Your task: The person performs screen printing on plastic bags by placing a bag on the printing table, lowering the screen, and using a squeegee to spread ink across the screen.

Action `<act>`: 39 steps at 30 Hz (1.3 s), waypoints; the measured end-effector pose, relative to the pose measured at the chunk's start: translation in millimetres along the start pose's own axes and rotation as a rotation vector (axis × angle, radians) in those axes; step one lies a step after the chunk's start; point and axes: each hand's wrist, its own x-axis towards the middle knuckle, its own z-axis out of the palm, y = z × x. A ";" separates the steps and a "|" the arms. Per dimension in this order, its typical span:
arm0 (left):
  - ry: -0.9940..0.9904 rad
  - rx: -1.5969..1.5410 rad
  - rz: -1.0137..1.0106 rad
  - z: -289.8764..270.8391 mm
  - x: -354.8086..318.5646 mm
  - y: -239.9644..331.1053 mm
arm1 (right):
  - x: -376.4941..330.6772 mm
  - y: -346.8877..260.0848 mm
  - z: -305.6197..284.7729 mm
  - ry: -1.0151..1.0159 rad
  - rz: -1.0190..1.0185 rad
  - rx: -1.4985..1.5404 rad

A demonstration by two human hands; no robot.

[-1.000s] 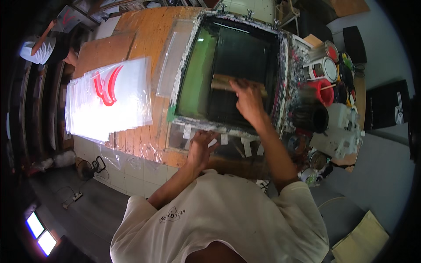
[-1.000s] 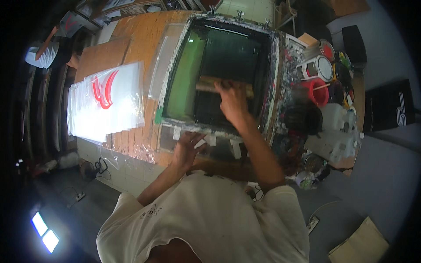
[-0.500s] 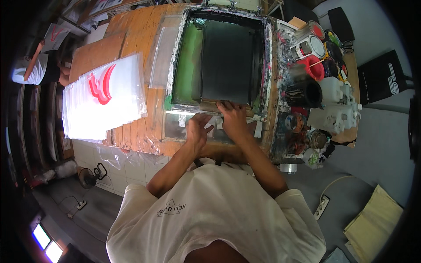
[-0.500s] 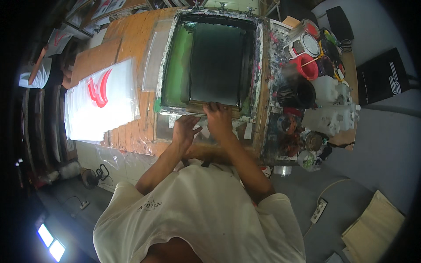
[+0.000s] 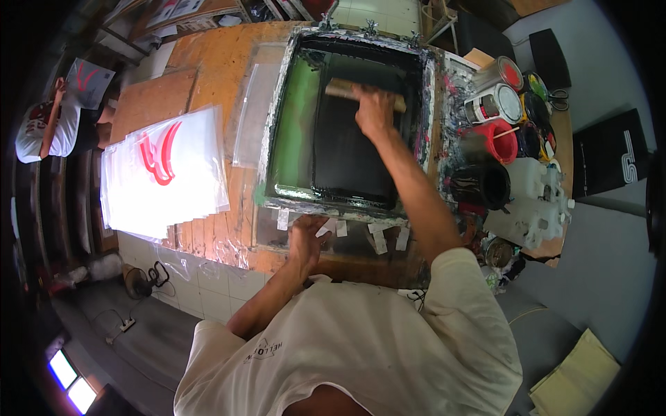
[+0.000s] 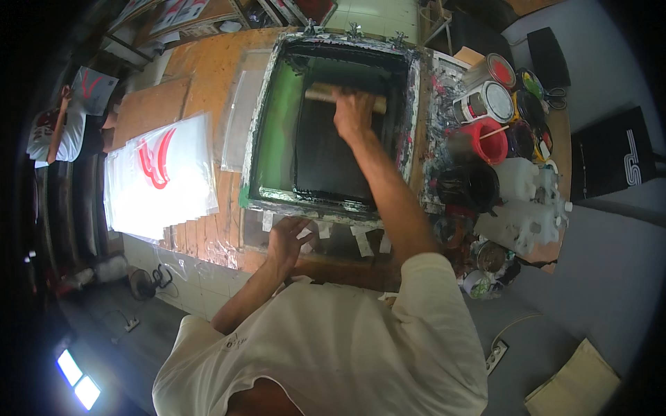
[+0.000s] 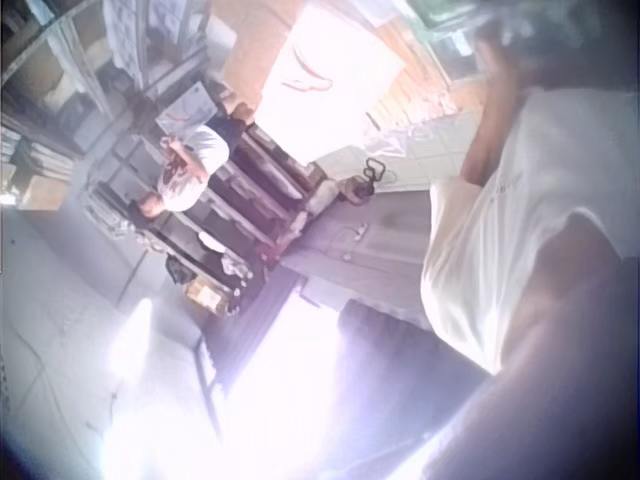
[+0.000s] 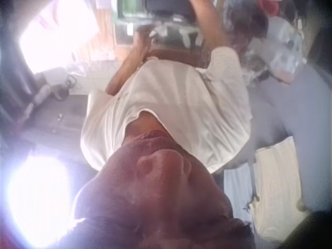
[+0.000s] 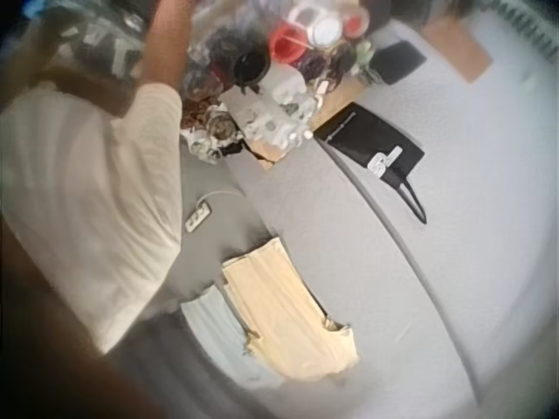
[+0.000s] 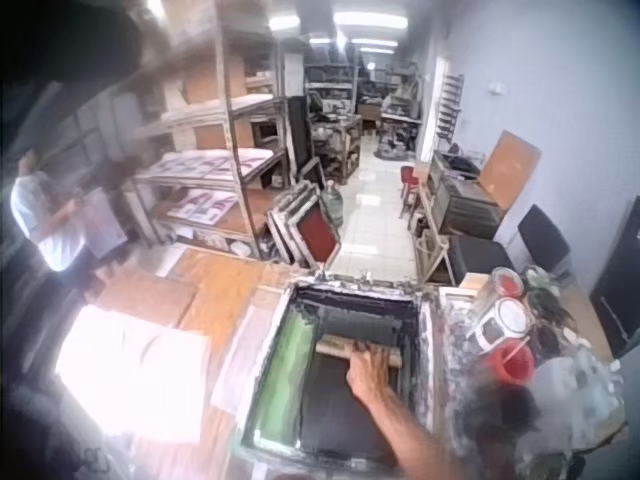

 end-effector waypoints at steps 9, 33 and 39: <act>-0.002 -0.046 -0.007 -4.5 -6.7 4.3 | -1.9 1.0 -74.5 -0.354 -0.088 0.295; 0.079 0.540 0.838 67.2 73.2 202.8 | -14.2 -73.5 -305.3 0.241 -0.225 -0.023; 0.827 1.556 0.744 1.0 156.7 185.7 | 48.7 -32.5 -321.7 0.376 -0.278 -0.050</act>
